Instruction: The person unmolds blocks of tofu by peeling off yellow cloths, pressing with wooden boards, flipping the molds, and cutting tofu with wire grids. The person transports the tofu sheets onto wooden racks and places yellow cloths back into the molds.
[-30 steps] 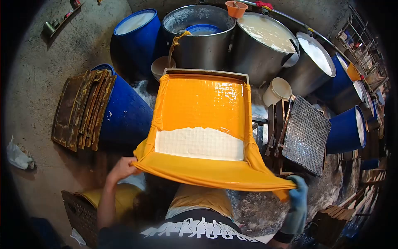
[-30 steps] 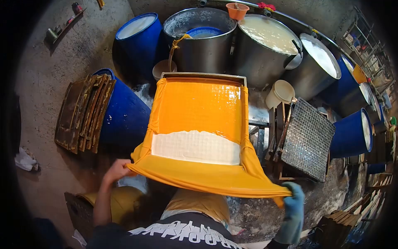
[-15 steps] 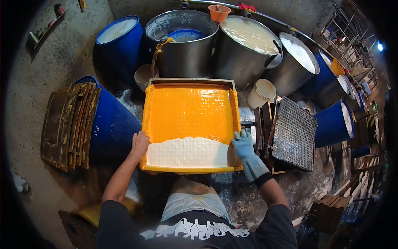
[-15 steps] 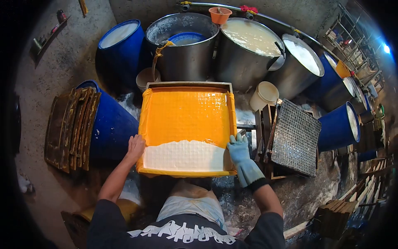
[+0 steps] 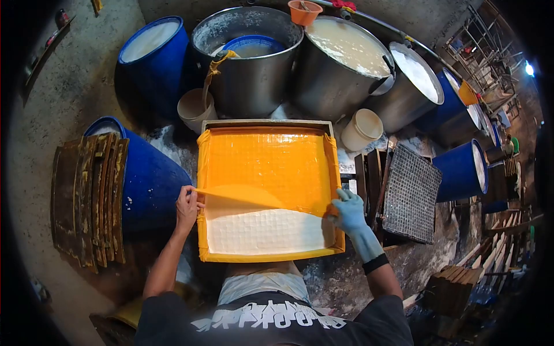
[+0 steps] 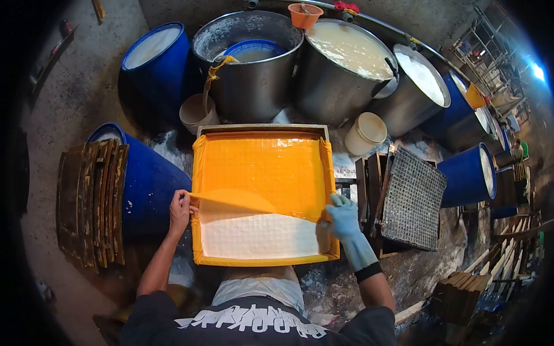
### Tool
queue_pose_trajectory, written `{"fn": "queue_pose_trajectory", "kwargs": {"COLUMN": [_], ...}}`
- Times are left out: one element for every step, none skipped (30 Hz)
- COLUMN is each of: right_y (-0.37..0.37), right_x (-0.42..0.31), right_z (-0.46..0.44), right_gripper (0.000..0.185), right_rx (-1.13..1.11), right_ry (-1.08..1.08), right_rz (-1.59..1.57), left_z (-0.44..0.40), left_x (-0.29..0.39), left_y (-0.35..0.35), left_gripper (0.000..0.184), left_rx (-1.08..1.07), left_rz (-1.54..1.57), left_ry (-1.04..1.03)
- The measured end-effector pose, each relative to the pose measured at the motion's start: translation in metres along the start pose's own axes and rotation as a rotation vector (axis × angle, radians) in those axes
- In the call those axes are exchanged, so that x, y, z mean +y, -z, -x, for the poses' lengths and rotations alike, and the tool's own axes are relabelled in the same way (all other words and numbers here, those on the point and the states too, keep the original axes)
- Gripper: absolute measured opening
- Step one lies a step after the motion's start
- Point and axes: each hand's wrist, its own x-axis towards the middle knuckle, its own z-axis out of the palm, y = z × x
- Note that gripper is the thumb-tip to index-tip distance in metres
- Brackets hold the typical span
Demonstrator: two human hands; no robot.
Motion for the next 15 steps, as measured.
{"fn": "queue_pose_trajectory", "kwargs": {"right_y": [-0.015,-0.039,-0.043,-0.044,-0.045,-0.042,-0.040,-0.037,-0.042,-0.053,-0.060,-0.055,-0.044,0.006,0.049], "right_x": [0.007,0.017,0.015,0.017,0.020,0.021,0.021,0.021,0.024,0.035,0.050,0.078,0.101,0.103,0.114], "right_z": [0.004,0.008,0.007,0.005,0.001,-0.005,-0.010,-0.013,-0.015,-0.016,-0.021,-0.034,-0.057,-0.085,-0.119], "right_gripper": [0.023,0.024,0.026,0.024,0.024,0.022,0.021,0.022,0.022,0.022,0.022,0.020,0.018,0.020,0.021], "right_rx": [-0.001,0.019,0.039,0.052,0.052,0.056,0.060,0.223,0.228,0.377,0.529,0.560,0.586,0.621,0.649], "right_ry": [-0.013,0.083,0.182,0.175,0.173,0.041,-0.089,-0.117,-0.116,-0.279,-0.436,-0.467,-0.492,-0.416,-0.320], "right_rz": [0.001,0.151,0.301,0.328,0.328,0.123,-0.083,-0.130,-0.132,-0.337,-0.543,-0.768,-0.994,-0.749,-0.557], "left_z": [-0.003,-0.010,-0.015,-0.019,-0.023,-0.027,-0.030,-0.033,-0.038,-0.044,-0.054,-0.064,-0.083,-0.109,-0.135], "left_x": [0.003,0.003,0.007,0.011,0.014,0.019,0.021,0.022,0.024,0.024,0.023,0.025,0.035,0.054,0.076], "left_y": [-0.002,0.000,0.000,0.001,0.003,0.005,0.007,0.010,0.013,0.015,0.018,0.021,0.027,0.034,0.040], "left_gripper": [0.018,0.017,0.017,0.015,0.014,0.014,0.014,0.015,0.016,0.016,0.017,0.018,0.018,0.018,0.018], "left_rx": [0.049,0.052,0.042,0.091,0.142,0.144,0.146,0.146,0.147,0.148,0.184,0.220,0.222,0.294,0.359], "left_rz": [0.053,0.056,0.056,0.079,0.102,0.171,0.169,0.155,0.141,0.142,0.170,0.199,0.204,0.147,0.089], "left_ry": [-0.014,-0.017,-0.019,-0.066,-0.112,-0.092,-0.093,-0.128,-0.167,-0.177,-0.190,-0.207,-0.228,-0.350,-0.469]}}
